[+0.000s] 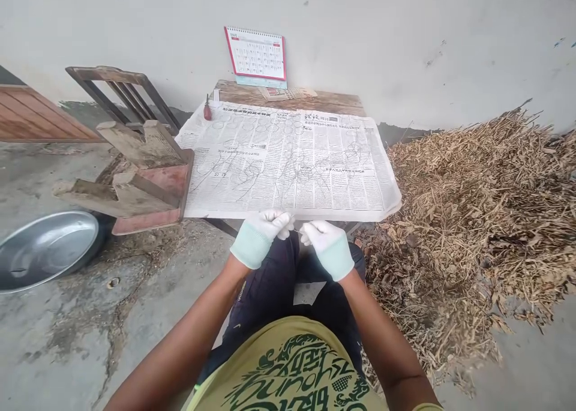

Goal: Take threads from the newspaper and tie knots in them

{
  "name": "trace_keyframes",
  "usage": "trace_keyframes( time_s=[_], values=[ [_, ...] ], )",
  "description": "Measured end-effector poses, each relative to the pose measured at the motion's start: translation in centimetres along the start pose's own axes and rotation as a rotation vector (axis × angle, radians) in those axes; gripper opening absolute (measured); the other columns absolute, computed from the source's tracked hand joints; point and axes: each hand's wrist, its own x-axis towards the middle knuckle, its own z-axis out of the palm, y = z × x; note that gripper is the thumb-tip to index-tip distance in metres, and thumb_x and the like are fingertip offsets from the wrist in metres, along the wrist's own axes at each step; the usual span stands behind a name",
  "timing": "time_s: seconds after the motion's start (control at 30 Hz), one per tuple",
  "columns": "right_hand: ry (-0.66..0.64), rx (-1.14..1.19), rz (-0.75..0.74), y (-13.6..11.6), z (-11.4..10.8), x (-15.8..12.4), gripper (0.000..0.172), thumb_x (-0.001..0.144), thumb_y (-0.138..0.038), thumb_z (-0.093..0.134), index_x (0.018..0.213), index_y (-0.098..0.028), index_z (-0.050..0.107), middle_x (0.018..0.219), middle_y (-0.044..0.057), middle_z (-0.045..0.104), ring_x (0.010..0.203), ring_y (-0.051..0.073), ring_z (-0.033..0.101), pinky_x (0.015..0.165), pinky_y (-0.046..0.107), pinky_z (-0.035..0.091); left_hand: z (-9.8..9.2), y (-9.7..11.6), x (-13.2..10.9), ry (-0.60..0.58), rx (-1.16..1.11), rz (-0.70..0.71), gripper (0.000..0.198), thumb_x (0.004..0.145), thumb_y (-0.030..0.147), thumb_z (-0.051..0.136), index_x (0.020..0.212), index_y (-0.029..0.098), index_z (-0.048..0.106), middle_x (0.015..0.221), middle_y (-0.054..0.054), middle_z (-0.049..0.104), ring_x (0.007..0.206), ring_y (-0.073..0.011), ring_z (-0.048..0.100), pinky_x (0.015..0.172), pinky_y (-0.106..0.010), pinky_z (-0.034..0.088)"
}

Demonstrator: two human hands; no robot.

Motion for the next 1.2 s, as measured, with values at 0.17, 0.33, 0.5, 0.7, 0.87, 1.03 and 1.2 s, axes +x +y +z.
trace_keyframes(
  time_s=[0.17,0.33,0.5,0.7,0.87,1.03,1.2],
  values=[
    [-0.102,-0.016,0.023,0.9,0.2,-0.1,0.022,0.092,-0.036,0.061,0.087,-0.020,0.075,0.077,0.002,0.075,0.068,0.016,0.070,0.071,0.029,0.055,-0.4,0.6,-0.5,-0.019,0.017,-0.039,0.041,0.087,0.054,0.063,0.077,0.015,0.071,0.056,-0.001,0.064,0.053,-0.0120,0.056,0.057,-0.025,0.043],
    [-0.026,0.049,-0.043,0.9,-1.1,0.7,0.031,0.091,-0.039,0.063,0.112,-0.019,0.075,0.096,0.005,0.077,0.088,0.017,0.073,0.084,0.031,0.056,0.0,1.2,-1.0,-0.097,0.010,-0.109,0.034,0.083,0.049,0.068,0.079,0.016,0.072,0.065,-0.003,0.069,0.053,-0.0116,0.057,0.055,-0.025,0.046],
    [-0.110,0.117,0.021,-0.1,-1.7,1.4,0.027,0.083,-0.035,0.070,0.101,-0.018,0.080,0.082,0.003,0.075,0.071,0.014,0.068,0.072,0.028,0.056,1.0,0.7,-1.2,-0.280,0.061,-0.198,0.029,0.077,0.045,0.073,0.076,0.016,0.071,0.063,-0.002,0.068,0.055,-0.0126,0.059,0.054,-0.025,0.047],
    [-0.033,0.255,0.063,0.1,-1.3,0.9,0.015,0.078,-0.029,0.072,0.080,-0.017,0.081,0.071,0.003,0.075,0.067,0.015,0.068,0.071,0.029,0.056,0.9,0.6,-1.7,-0.321,0.086,-0.170,0.037,0.084,0.051,0.066,0.075,0.016,0.070,0.058,-0.001,0.064,0.053,-0.0123,0.056,0.055,-0.025,0.046],
    [0.122,0.319,0.015,0.9,-1.0,0.3,0.019,0.080,-0.031,0.073,0.085,-0.016,0.082,0.076,0.005,0.077,0.069,0.017,0.071,0.075,0.032,0.059,0.8,-1.0,-2.2,-0.250,-0.027,-0.088,0.051,0.093,0.062,0.055,0.085,0.015,0.073,0.064,-0.003,0.068,0.057,-0.0130,0.059,0.064,-0.028,0.049],
    [0.135,0.329,-0.073,1.5,-0.7,-0.5,0.018,0.084,-0.031,0.072,0.090,-0.017,0.082,0.083,0.005,0.078,0.073,0.018,0.072,0.078,0.032,0.060,1.3,-3.0,-2.4,-0.194,-0.272,-0.129,0.040,0.085,0.054,0.072,0.091,0.014,0.075,0.061,-0.001,0.067,0.055,-0.0128,0.058,0.062,-0.029,0.047],
    [0.058,0.320,-0.128,1.6,-0.5,-1.1,0.020,0.089,-0.027,0.065,0.097,-0.019,0.081,0.087,0.004,0.079,0.077,0.017,0.073,0.079,0.031,0.060,1.3,-2.7,-2.9,-0.097,-0.353,-0.125,0.035,0.082,0.047,0.078,0.090,0.013,0.075,0.063,-0.002,0.068,0.053,-0.0130,0.058,0.058,-0.029,0.047]
  ],
)
